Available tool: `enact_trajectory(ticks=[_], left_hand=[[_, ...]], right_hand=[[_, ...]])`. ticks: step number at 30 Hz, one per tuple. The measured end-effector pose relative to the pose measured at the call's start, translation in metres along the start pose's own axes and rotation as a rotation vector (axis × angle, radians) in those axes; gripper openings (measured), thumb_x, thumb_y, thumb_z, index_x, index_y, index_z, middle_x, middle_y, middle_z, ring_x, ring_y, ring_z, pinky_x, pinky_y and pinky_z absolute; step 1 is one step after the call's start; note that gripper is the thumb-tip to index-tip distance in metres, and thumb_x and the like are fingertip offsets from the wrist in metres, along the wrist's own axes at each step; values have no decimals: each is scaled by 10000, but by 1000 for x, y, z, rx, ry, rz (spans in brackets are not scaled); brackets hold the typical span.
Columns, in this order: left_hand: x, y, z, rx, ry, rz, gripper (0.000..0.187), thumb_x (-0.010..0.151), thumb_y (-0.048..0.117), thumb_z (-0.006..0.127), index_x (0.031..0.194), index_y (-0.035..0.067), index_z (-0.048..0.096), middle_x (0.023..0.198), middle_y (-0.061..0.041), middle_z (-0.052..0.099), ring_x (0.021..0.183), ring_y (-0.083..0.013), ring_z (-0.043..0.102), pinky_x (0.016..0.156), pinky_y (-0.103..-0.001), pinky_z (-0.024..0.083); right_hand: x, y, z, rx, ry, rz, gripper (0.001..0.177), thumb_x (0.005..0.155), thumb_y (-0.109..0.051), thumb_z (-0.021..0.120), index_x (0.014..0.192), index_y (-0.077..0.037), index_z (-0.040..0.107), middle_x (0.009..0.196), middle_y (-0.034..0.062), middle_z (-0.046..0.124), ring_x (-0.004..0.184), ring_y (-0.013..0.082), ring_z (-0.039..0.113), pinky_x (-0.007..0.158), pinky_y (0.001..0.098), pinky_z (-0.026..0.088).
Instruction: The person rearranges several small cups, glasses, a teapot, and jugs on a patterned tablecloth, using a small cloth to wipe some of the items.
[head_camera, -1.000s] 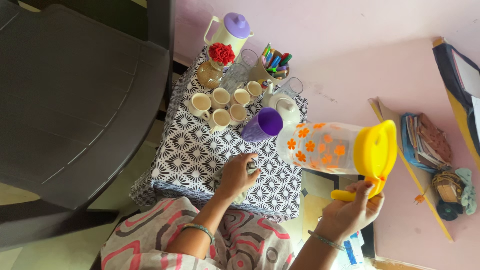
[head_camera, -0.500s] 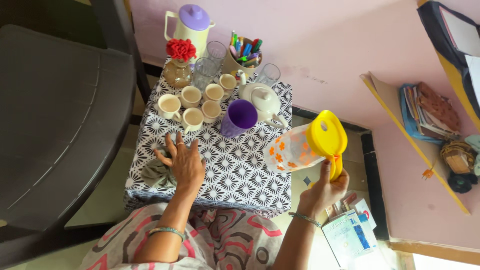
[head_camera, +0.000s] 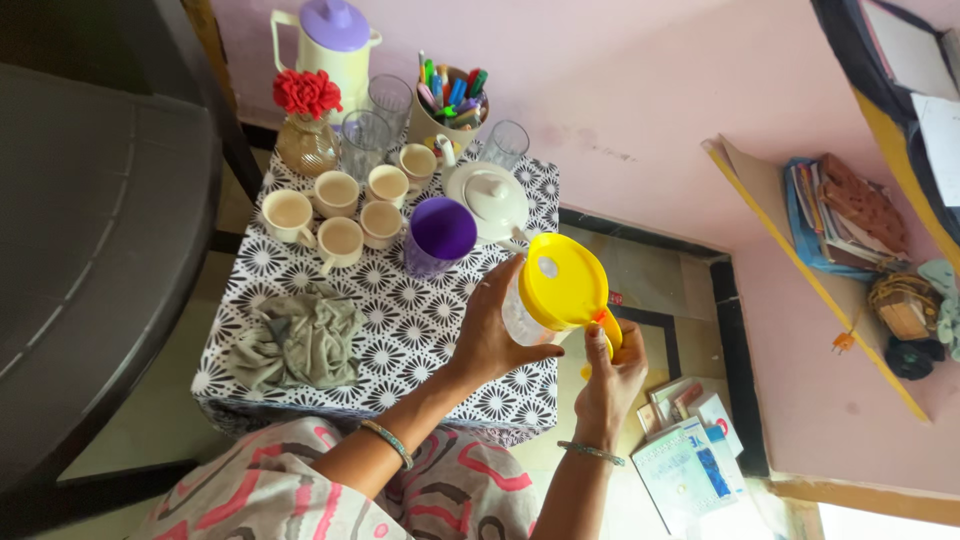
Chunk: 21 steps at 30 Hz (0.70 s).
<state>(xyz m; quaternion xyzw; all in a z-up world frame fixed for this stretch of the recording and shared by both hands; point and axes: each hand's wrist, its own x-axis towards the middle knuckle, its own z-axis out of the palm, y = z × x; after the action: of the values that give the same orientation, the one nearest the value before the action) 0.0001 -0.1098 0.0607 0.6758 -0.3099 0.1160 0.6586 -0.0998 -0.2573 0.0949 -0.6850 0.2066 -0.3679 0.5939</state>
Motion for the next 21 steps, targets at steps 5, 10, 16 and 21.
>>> enact_trajectory(ticks=[5, 10, 16, 21], left_hand=[[5, -9, -7, -56, -113, -55, 1284, 564, 440, 1016, 1571, 25, 335, 1510, -199, 518, 1409, -382, 512, 1183, -484, 403], [-12, -40, -15, -37, -285, -209, 1386, 474, 420, 1030, 1560, 7, 276, 1506, -210, 476, 1412, -383, 465, 1179, -465, 381], [-35, -58, -1, -46, -286, -323, 1393, 457, 312, 1018, 1584, 51, 242, 1509, -209, 470, 1400, -382, 469, 1159, -456, 410], [-40, -63, 7, 25, -217, -231, 1392, 464, 297, 1030, 1576, 69, 224, 1528, -227, 407, 1403, -414, 430, 1171, -490, 375]], right_hand=[[11, 15, -11, 16, -92, -24, 352, 922, -307, 821, 1009, -34, 617, 751, -23, 574, 627, 45, 459, 572, 187, 336], [14, 27, -22, 8, -119, -114, 479, 845, -301, 873, 1145, -11, 637, 948, -3, 650, 801, 61, 573, 722, 184, 453], [12, 63, -27, 312, -180, 115, 746, 743, -223, 934, 1334, 12, 545, 1228, 100, 688, 1112, 202, 691, 980, 361, 575], [0, 89, -18, 341, -413, 277, 978, 684, -300, 963, 1460, -13, 441, 1390, 116, 589, 1258, 241, 608, 1052, 381, 534]])
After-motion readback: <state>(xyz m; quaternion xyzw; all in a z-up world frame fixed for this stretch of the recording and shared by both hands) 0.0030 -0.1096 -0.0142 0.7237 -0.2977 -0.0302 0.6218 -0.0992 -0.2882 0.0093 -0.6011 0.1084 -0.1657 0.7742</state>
